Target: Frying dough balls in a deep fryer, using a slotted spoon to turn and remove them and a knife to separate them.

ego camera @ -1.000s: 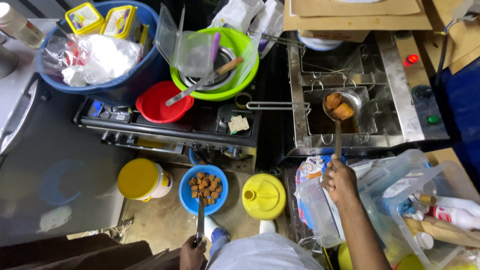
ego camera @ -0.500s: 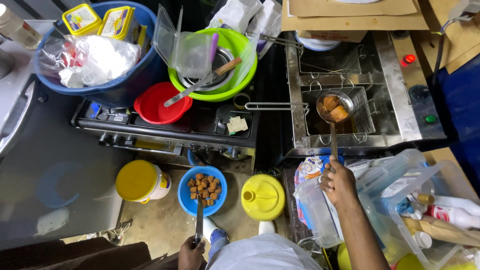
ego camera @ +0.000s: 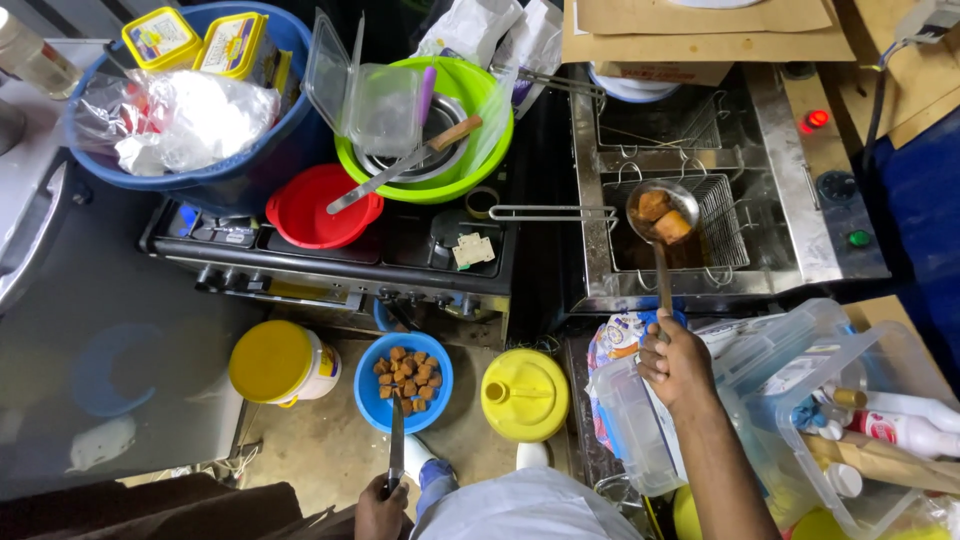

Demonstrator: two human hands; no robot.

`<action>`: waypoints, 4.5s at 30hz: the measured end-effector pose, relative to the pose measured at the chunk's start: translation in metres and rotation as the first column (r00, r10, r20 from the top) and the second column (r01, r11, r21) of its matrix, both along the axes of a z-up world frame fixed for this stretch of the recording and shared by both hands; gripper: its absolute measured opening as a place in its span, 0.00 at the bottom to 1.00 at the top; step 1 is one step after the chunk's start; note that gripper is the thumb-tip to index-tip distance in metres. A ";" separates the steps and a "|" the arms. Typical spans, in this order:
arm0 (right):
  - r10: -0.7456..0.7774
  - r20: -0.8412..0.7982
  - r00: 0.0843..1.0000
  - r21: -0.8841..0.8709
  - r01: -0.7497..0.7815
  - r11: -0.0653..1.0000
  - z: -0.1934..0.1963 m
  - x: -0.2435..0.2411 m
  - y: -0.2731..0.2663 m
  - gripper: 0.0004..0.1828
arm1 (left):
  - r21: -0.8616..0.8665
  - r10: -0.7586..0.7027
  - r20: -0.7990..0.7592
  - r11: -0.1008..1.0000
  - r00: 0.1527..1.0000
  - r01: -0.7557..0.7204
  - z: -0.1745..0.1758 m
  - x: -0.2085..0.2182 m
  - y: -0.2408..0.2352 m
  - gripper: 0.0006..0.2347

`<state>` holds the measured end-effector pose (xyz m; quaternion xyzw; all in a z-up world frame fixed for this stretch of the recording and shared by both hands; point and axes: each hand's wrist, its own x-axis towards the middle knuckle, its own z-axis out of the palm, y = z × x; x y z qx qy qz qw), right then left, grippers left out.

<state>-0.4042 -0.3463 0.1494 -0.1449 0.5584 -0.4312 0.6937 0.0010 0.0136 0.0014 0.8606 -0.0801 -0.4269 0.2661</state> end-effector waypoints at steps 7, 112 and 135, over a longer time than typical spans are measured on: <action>-0.021 -0.030 0.999 -0.005 0.021 1.000 0.013 0.000 0.002 0.19 | -0.014 -0.049 0.021 0.999 0.999 0.050 -0.007 0.003 0.005 0.18; 0.956 -0.293 -0.012 0.585 -0.793 0.169 -0.380 0.380 0.064 0.24 | -0.063 0.637 -0.192 0.752 0.747 -0.657 0.041 0.149 0.046 0.12; 0.673 -0.549 -0.495 0.620 -0.782 -0.069 -0.175 0.374 0.049 0.27 | -0.124 0.611 -0.220 0.755 0.760 -0.643 0.091 0.105 0.006 0.09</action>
